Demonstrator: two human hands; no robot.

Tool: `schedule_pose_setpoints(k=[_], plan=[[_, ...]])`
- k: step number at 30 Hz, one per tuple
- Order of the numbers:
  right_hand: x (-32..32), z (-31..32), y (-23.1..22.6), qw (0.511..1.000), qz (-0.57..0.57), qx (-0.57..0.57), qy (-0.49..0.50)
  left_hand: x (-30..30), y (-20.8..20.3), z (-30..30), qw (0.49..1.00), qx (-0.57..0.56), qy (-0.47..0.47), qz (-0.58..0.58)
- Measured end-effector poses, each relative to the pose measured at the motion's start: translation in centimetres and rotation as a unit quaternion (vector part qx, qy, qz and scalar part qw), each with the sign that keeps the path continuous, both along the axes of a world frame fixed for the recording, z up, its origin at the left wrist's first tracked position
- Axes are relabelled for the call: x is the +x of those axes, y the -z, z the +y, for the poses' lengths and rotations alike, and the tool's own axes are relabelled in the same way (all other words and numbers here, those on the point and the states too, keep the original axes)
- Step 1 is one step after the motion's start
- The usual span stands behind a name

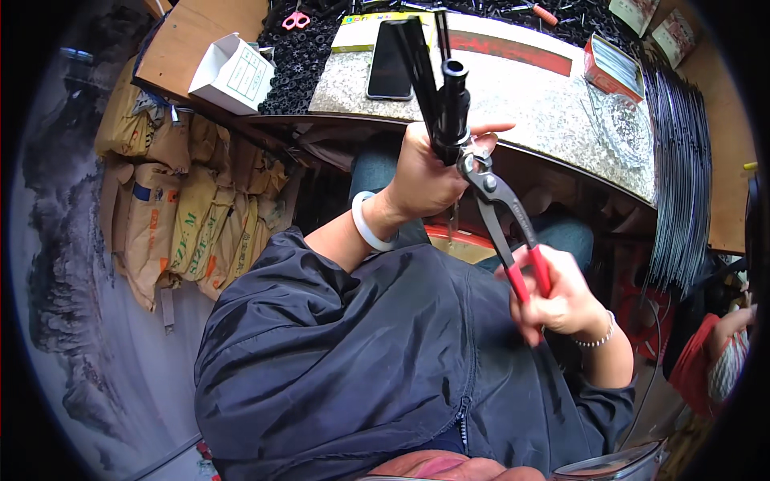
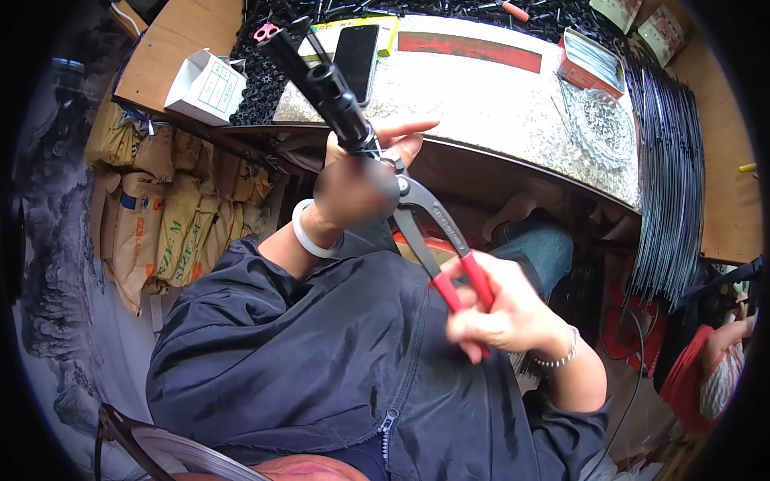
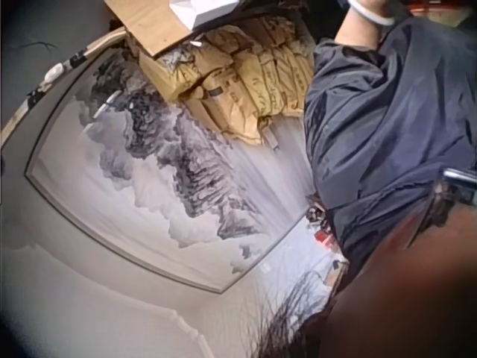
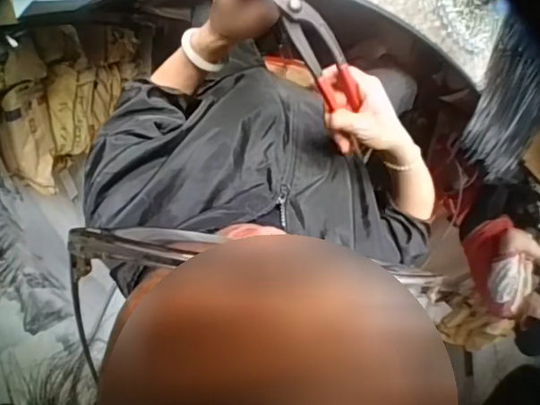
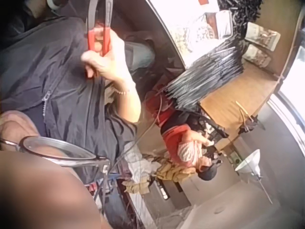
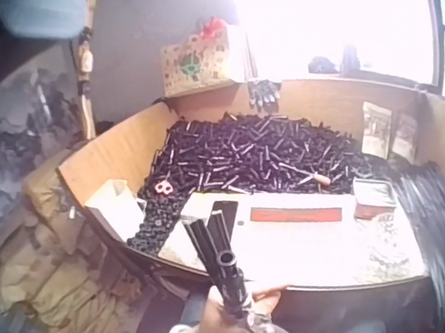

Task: Assembling and bundling black wires into connectors at a manufacturing workstation.

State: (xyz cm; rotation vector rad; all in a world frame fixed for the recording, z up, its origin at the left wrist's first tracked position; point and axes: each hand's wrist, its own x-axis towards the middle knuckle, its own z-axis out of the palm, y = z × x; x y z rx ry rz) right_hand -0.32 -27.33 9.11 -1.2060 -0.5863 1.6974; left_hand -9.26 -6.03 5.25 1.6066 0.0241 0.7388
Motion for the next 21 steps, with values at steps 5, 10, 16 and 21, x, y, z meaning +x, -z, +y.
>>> schedule_pose_setpoints(k=[5, 10, 16, 21], plan=[[-0.2, 1.1, 1.0, 0.899, -0.417, 0.131, 0.035, 0.4, 0.3, -0.1, 0.999, -0.037, -0.023, -0.003], [0.7, 0.9, 1.0, 0.870, -0.460, 0.177, 0.000, 0.3, 0.1, 0.1, 0.999, -0.021, -0.027, 0.022], [0.9, 0.9, 0.2, 0.918, -0.373, 0.129, 0.026, 0.4, 0.5, 0.2, 0.999, 0.005, -0.037, 0.012], [1.2, 0.8, -1.1, 0.925, -0.375, 0.063, 0.020, 0.1, 0.2, 0.4, 0.999, 0.019, -0.021, 0.033]])
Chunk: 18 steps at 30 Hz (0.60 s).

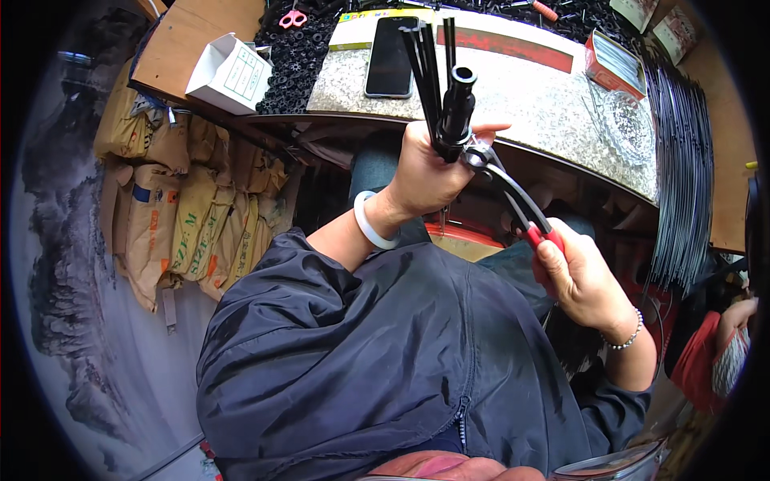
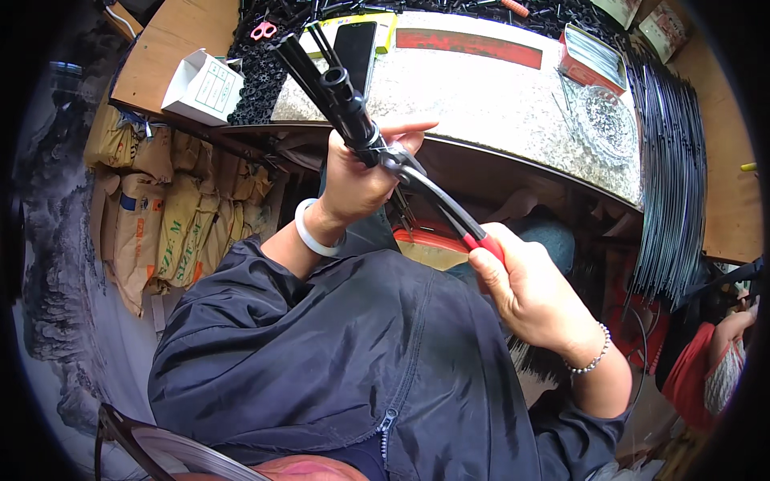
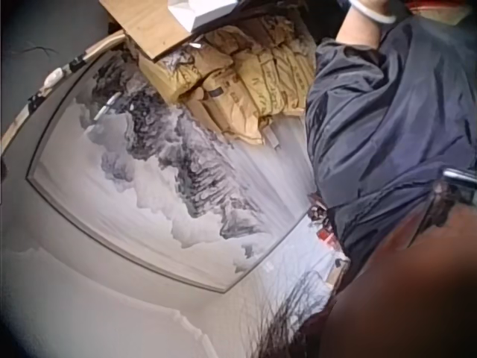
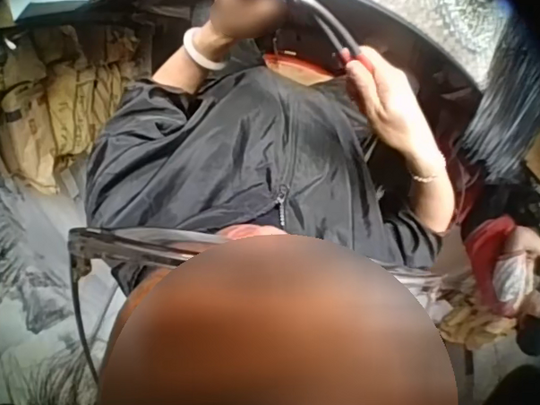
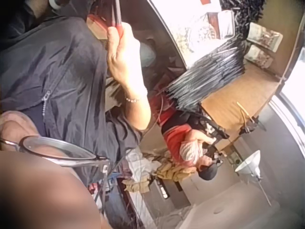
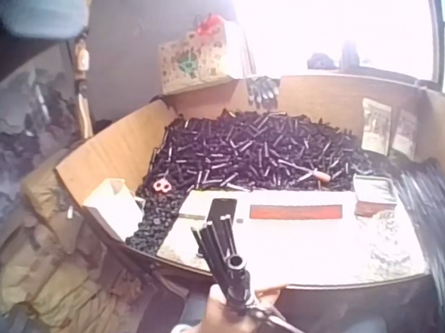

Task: Assembling and bundling black wires into connectors at a manufacturing workstation.

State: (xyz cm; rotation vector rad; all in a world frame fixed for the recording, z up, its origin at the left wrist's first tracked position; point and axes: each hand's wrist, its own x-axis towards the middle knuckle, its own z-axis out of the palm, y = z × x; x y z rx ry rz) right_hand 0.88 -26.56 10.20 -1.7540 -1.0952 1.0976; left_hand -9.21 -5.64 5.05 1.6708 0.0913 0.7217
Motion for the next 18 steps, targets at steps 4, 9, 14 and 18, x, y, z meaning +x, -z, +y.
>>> schedule_pose_setpoints(k=[4, 9, 14, 18], plan=[[0.9, 0.1, -1.6, 0.990, -0.135, -0.045, -0.007, 0.1, 0.3, 0.3, 0.999, 0.044, -0.012, 0.014], [0.6, 0.2, -1.2, 0.948, -0.319, -0.004, 0.016, 0.9, 0.1, 0.5, 0.992, 0.119, -0.042, 0.018], [0.2, -0.1, 1.8, 0.981, -0.101, 0.133, 0.099, 0.8, -0.2, 0.4, 0.994, -0.104, 0.005, 0.024], [-1.1, 2.4, 5.1, 0.939, -0.051, 0.283, 0.190, 1.6, 0.4, 0.6, 0.998, 0.056, 0.019, -0.036]])
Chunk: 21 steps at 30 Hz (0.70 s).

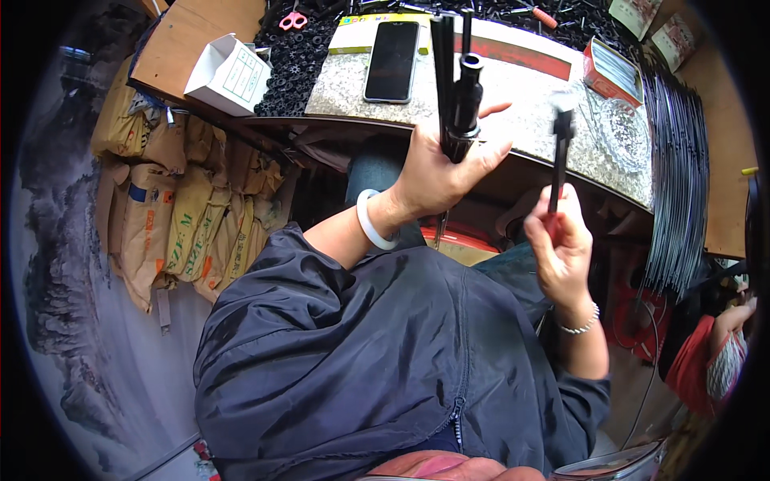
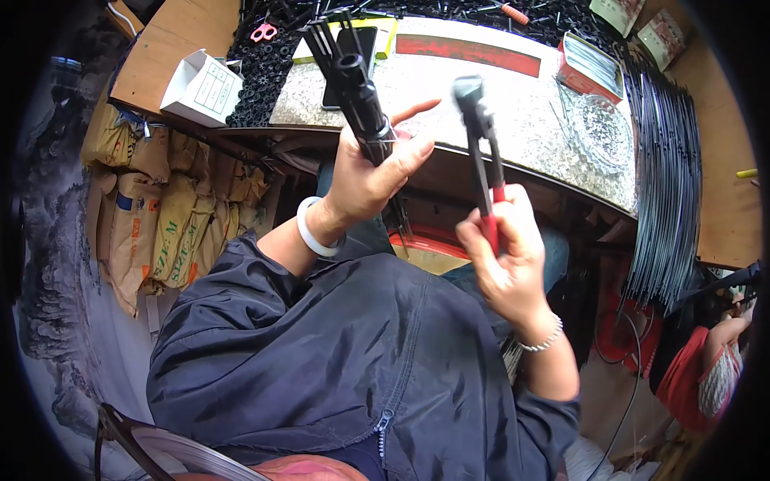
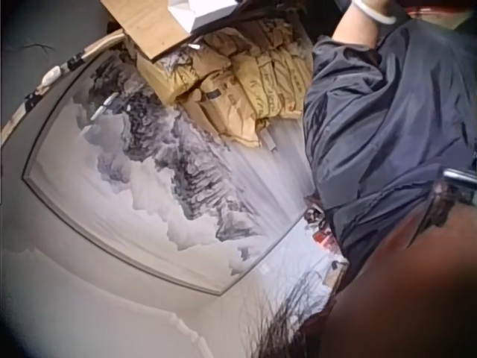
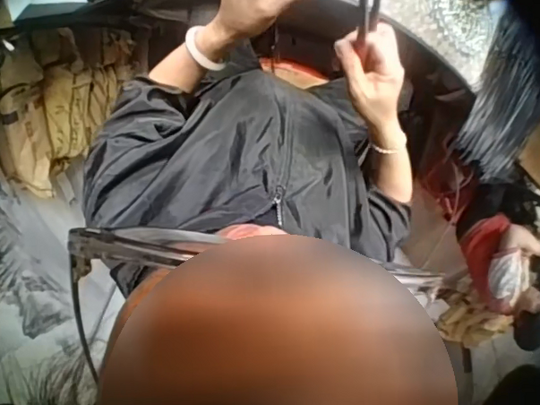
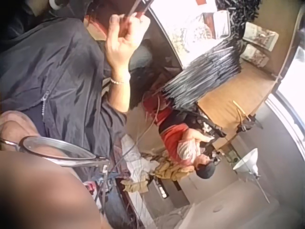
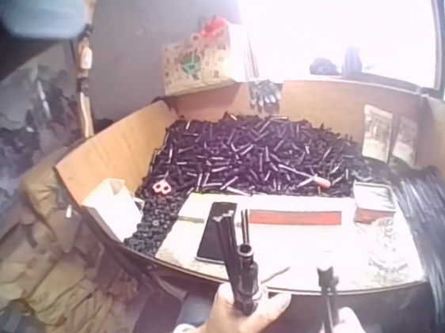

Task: Assembling and bundling black wires into connectors at a manufacturing workstation.

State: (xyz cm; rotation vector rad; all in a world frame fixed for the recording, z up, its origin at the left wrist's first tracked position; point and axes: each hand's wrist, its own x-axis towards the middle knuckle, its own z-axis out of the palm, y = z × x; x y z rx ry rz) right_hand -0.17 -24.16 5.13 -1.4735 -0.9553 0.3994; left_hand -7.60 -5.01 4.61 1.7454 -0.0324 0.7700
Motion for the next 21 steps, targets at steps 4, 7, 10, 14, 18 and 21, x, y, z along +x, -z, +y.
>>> schedule_pose_setpoints(k=[4, 7, 10, 14, 18, 21], plan=[[-1.5, 3.5, -0.2, 0.994, -0.007, 0.065, 0.093, -0.3, -0.9, -2.0, 0.994, -0.074, -0.034, 0.073], [-1.8, 5.1, 0.0, 0.983, -0.064, 0.117, 0.127, -0.3, -0.7, -2.6, 0.992, -0.113, -0.019, 0.054], [-2.2, 5.9, -0.5, 0.981, -0.016, 0.159, 0.108, -0.1, 0.0, -2.6, 0.994, -0.106, -0.011, 0.020], [-2.5, 5.7, -0.6, 0.983, -0.020, 0.134, 0.126, 0.3, 0.9, -2.5, 0.998, -0.049, -0.010, -0.025], [-2.2, 5.2, -0.6, 0.986, -0.034, 0.112, 0.121, 0.0, 0.4, -2.5, 0.999, -0.008, -0.038, 0.012], [-2.2, 5.3, -0.7, 0.984, -0.026, 0.129, 0.118, 0.2, 0.0, -2.2, 0.996, 0.063, -0.055, -0.039]])
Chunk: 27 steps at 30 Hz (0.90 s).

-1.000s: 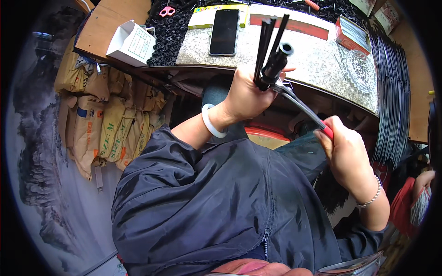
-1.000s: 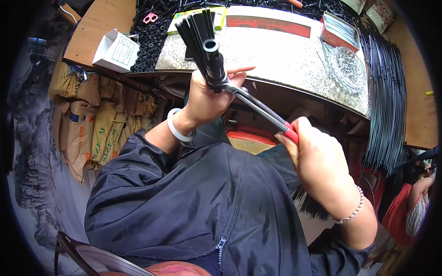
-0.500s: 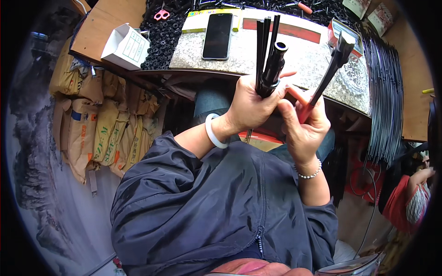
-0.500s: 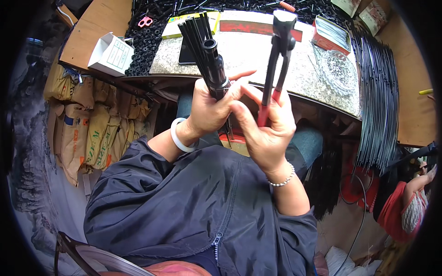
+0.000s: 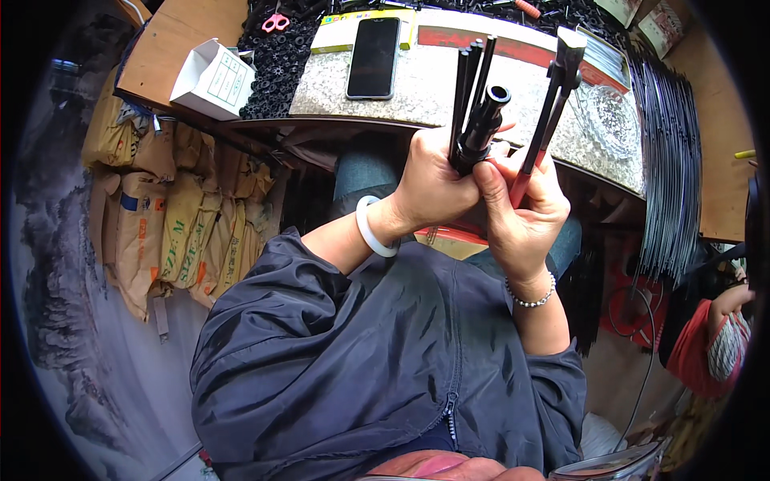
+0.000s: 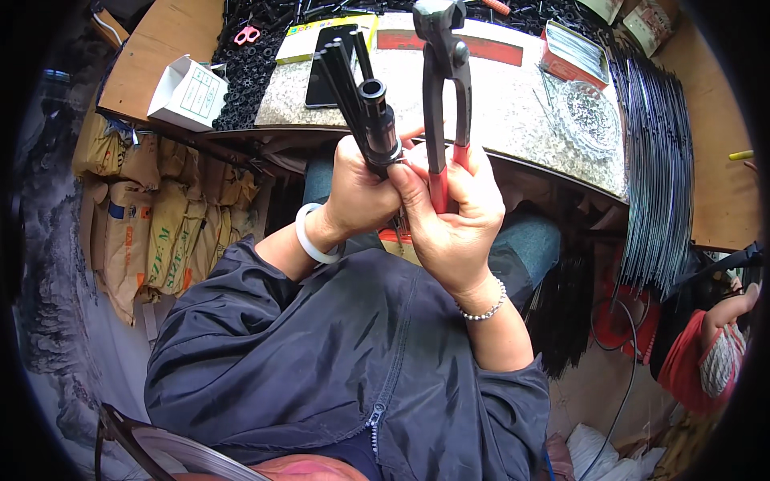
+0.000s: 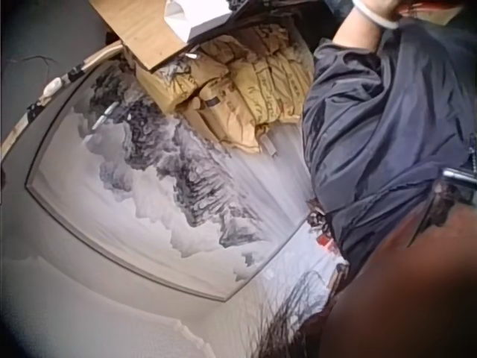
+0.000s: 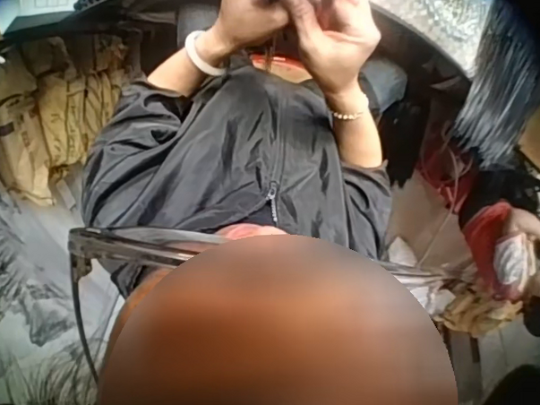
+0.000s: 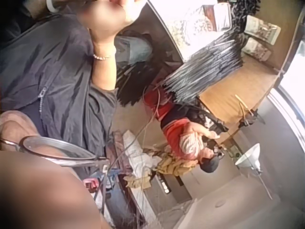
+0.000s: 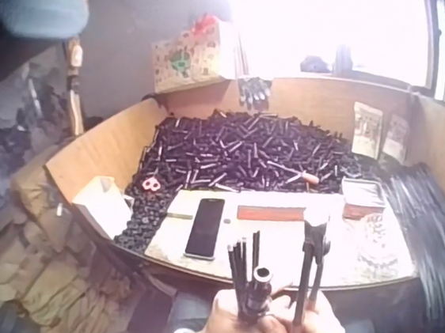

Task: Assembling and bundling black wires into connectors at a manufacturing workstation.

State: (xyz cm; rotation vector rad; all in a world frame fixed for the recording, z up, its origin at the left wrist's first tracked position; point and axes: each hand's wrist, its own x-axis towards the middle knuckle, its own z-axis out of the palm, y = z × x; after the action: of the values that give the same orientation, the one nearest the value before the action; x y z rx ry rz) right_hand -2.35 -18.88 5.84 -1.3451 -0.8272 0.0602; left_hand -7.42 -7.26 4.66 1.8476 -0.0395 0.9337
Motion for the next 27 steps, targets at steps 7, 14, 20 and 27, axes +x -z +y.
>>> schedule_pose_setpoints(k=[7, 14, 20, 27], plan=[[-0.2, -0.1, -0.3, 0.997, -0.056, -0.054, 0.023, 0.0, 0.0, -0.2, 0.995, -0.065, -0.004, 0.071], [0.9, -0.9, -1.0, 0.993, -0.083, -0.082, 0.034, -0.2, -0.5, -0.2, 0.984, -0.121, 0.012, 0.128], [2.8, -3.8, -1.5, 0.981, -0.138, -0.134, -0.007, -0.3, -1.3, 0.7, 0.982, -0.145, -0.050, 0.109], [3.8, -6.5, -3.9, 0.838, -0.438, -0.308, 0.108, -0.2, -0.6, 1.4, 0.979, -0.179, -0.061, 0.080]])
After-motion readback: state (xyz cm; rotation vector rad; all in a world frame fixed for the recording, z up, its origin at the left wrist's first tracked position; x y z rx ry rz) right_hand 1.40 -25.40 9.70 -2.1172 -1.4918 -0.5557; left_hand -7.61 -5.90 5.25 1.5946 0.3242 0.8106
